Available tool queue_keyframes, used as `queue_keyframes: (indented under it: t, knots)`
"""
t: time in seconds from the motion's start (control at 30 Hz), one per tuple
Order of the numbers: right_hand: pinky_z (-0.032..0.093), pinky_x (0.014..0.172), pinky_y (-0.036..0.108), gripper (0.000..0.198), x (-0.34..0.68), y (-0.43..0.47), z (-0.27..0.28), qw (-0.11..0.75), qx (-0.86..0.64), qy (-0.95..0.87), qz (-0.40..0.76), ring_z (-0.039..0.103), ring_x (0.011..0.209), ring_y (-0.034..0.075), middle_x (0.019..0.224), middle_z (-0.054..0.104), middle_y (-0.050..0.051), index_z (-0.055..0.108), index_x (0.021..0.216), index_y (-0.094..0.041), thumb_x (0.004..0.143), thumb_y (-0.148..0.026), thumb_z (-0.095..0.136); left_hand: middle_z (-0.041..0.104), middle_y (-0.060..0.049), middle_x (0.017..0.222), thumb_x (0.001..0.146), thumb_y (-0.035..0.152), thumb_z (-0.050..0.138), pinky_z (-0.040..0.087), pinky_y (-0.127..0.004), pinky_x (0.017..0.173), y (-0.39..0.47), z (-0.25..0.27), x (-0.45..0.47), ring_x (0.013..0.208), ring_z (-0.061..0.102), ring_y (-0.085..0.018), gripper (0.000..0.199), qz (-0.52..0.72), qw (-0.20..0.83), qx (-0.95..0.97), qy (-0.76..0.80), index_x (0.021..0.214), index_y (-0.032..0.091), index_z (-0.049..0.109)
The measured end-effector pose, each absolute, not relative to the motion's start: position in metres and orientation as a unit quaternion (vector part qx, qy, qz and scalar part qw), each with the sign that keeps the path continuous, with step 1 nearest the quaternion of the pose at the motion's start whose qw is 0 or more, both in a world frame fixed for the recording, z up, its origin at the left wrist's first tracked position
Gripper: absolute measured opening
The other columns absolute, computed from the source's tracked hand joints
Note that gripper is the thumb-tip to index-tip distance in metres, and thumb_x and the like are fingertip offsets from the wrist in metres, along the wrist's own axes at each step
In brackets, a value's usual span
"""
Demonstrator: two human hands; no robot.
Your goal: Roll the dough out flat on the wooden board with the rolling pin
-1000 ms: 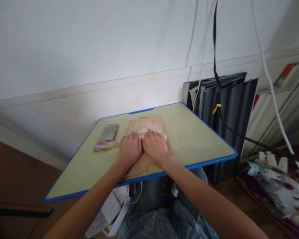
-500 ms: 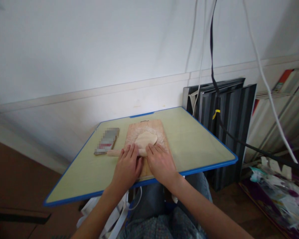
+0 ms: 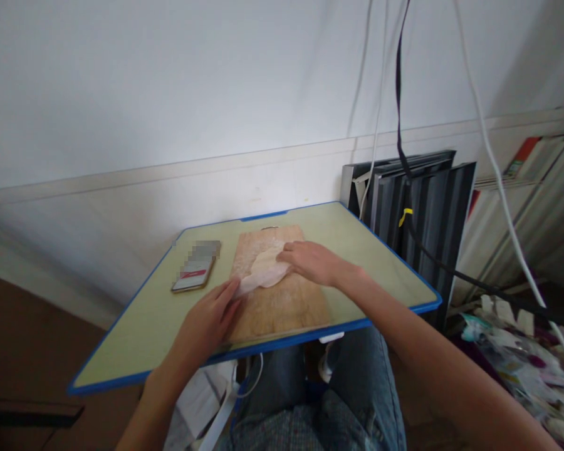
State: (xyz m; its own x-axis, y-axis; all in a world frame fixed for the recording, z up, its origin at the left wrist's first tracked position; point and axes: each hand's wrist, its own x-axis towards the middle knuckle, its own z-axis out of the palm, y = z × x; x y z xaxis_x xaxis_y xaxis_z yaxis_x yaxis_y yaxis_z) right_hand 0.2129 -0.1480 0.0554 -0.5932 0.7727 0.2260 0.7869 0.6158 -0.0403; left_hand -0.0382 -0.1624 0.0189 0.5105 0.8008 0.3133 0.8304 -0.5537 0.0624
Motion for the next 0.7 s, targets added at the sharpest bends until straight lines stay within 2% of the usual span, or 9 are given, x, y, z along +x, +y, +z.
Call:
queue_keyframes:
  t: [0.2, 0.3, 0.4, 0.47, 0.53, 0.63, 0.7]
  knots:
    - [0.04, 0.086, 0.032, 0.03, 0.225, -0.11, 0.068, 0.101, -0.442, -0.89, 0.046, 0.054, 0.101, 0.019, 0.108, 0.061, 0.01, 0.059, 0.108, -0.013, 0.078, -0.02, 0.058, 0.059, -0.008, 0.107, 0.084, 0.021, 0.041, 0.045, -0.032, 0.083, -0.169, 0.023, -0.032, 0.097, 0.055, -0.02, 0.029, -0.135, 0.037, -0.853, -0.503, 0.111, 0.019, 0.052]
    - [0.038, 0.091, 0.033, 0.045, 0.223, -0.105, 0.066, 0.084, -0.473, -0.871, 0.099, 0.052, 0.107, 0.02, 0.118, 0.058, 0.009, 0.055, 0.116, -0.015, 0.072, -0.018, 0.063, 0.058, -0.008, 0.103, 0.085, 0.025, 0.041, 0.044, -0.031, 0.081, -0.173, 0.021, -0.026, 0.095, 0.054, -0.019, 0.026, -0.143, 0.02, -0.851, -0.504, 0.108, 0.019, 0.052]
    - [0.035, 0.095, 0.032, 0.049, 0.218, -0.094, 0.061, 0.111, -0.494, -0.848, 0.158, 0.047, 0.115, 0.019, 0.13, 0.049, 0.008, 0.048, 0.125, -0.017, 0.078, -0.029, 0.058, 0.056, -0.008, 0.105, 0.087, 0.027, 0.038, 0.043, -0.031, 0.081, -0.177, 0.019, -0.017, 0.097, 0.052, -0.019, 0.027, -0.149, 0.007, -0.851, -0.503, 0.11, 0.019, 0.049]
    - [0.036, 0.094, 0.03, 0.041, 0.212, -0.082, 0.058, 0.154, -0.523, -0.825, 0.152, 0.046, 0.116, 0.018, 0.131, 0.048, 0.008, 0.05, 0.123, -0.016, 0.086, -0.034, 0.044, 0.056, -0.009, 0.105, 0.087, 0.027, 0.037, 0.043, -0.032, 0.08, -0.179, 0.02, -0.012, 0.096, 0.053, -0.02, 0.026, -0.123, 0.012, -0.849, -0.514, 0.109, 0.018, 0.048]
    - [0.038, 0.091, 0.03, 0.037, 0.202, -0.067, 0.055, 0.177, -0.575, -0.791, 0.11, 0.05, 0.112, 0.019, 0.126, 0.053, 0.009, 0.056, 0.116, -0.015, 0.089, -0.032, 0.038, 0.057, -0.009, 0.102, 0.087, 0.028, 0.037, 0.043, -0.033, 0.077, -0.18, 0.022, -0.007, 0.093, 0.054, -0.021, 0.024, -0.089, 0.018, -0.842, -0.532, 0.104, 0.017, 0.049]
    - [0.042, 0.084, 0.033, 0.037, 0.183, -0.05, 0.048, 0.156, -0.65, -0.74, 0.07, 0.056, 0.103, 0.022, 0.116, 0.06, 0.011, 0.059, 0.11, -0.015, 0.087, -0.037, 0.038, 0.06, -0.009, 0.095, 0.087, 0.031, 0.036, 0.044, -0.032, 0.07, -0.181, 0.025, -0.002, 0.087, 0.057, -0.022, 0.022, -0.05, 0.022, -0.826, -0.561, 0.098, 0.016, 0.049]
    - [0.04, 0.085, 0.037, 0.04, 0.172, -0.044, 0.044, 0.13, -0.674, -0.726, 0.033, 0.057, 0.102, 0.024, 0.113, 0.061, 0.013, 0.058, 0.11, -0.016, 0.087, -0.041, 0.037, 0.061, -0.009, 0.09, 0.088, 0.034, 0.034, 0.044, -0.031, 0.066, -0.181, 0.026, 0.001, 0.084, 0.059, -0.022, 0.024, -0.037, 0.024, -0.815, -0.577, 0.097, 0.017, 0.049]
